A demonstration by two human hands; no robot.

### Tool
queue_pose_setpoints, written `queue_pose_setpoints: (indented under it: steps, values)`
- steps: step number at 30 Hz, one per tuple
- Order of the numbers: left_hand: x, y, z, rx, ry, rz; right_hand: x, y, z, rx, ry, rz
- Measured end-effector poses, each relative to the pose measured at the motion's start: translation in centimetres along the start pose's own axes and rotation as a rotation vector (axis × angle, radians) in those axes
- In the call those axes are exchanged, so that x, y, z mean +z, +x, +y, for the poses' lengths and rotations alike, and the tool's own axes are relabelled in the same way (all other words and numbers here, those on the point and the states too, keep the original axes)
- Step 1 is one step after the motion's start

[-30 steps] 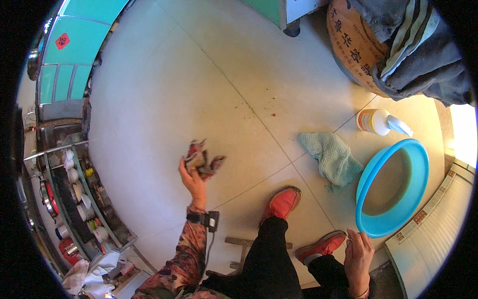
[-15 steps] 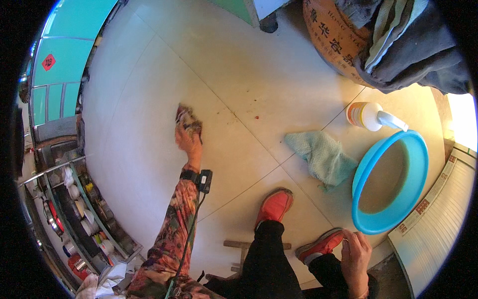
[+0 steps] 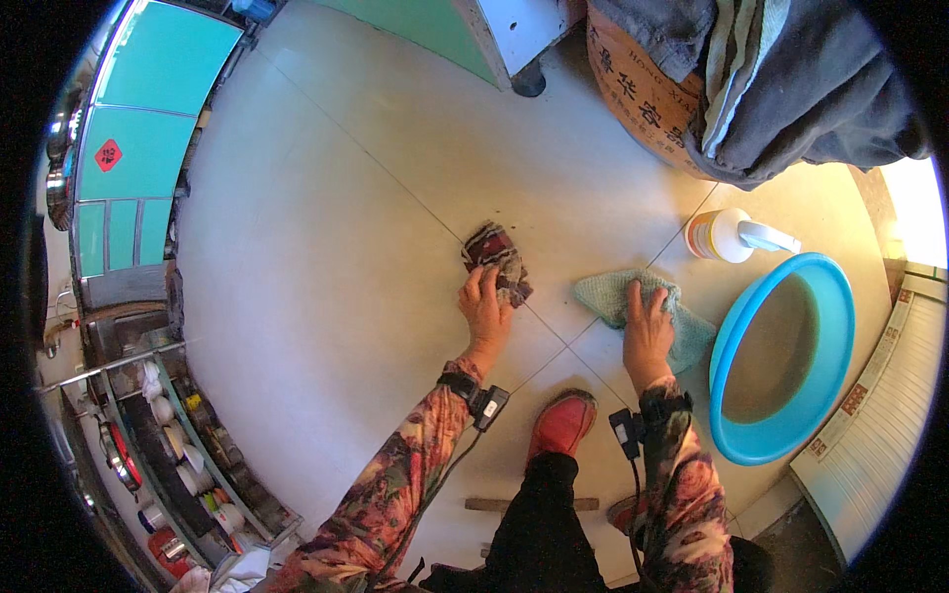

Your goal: The person sits on a low stool and wipes the tiled kitchen floor with a cloth, repeatedly dipping it into a blue basin of water. They move the basin and a spray bottle aside, then continue wiping different areas of the floor before wringing the cloth in the basin.

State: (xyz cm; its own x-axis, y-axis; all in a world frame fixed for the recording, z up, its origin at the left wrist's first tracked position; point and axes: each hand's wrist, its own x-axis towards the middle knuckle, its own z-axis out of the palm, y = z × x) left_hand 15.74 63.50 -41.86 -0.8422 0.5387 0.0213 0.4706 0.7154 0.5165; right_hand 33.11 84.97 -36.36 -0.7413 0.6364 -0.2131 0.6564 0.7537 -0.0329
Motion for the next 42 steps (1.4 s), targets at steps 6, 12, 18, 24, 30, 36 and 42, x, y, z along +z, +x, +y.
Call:
queue_pose_setpoints:
  steps: [6, 12, 18, 24, 30, 36, 42]
  values:
    - [-2.8, 0.4, 1.1, 0.019, -0.307, 0.045, 0.2, 1.2, 3.4, 0.13, 0.038, -0.09]
    - [-6.2, 9.8, -3.0, 0.072, -0.252, 0.223, 1.1, 1.4, 4.4, 0.13, 0.14, -0.098]
    - [-1.2, 17.7, -6.5, 0.016, 0.026, 0.07, 1.4, 2.0, 4.3, 0.153, 0.128, -0.141]
    - [2.1, 11.2, -0.1, 0.281, -0.073, 0.028, 1.3, 2.0, 4.1, 0.182, 0.198, -0.185]
    - [0.0, 3.7, 5.0, 0.277, -0.233, -0.218, 1.3, 2.2, 4.1, 0.186, 0.22, -0.163]
    - [-4.3, 5.0, 1.4, 0.153, -0.254, -0.048, 0.9, 2.0, 4.2, 0.173, 0.214, -0.177]
    - [-2.0, 6.2, -3.1, -0.068, -0.111, 0.014, 1.5, 2.2, 4.0, 0.21, 0.163, -0.153]
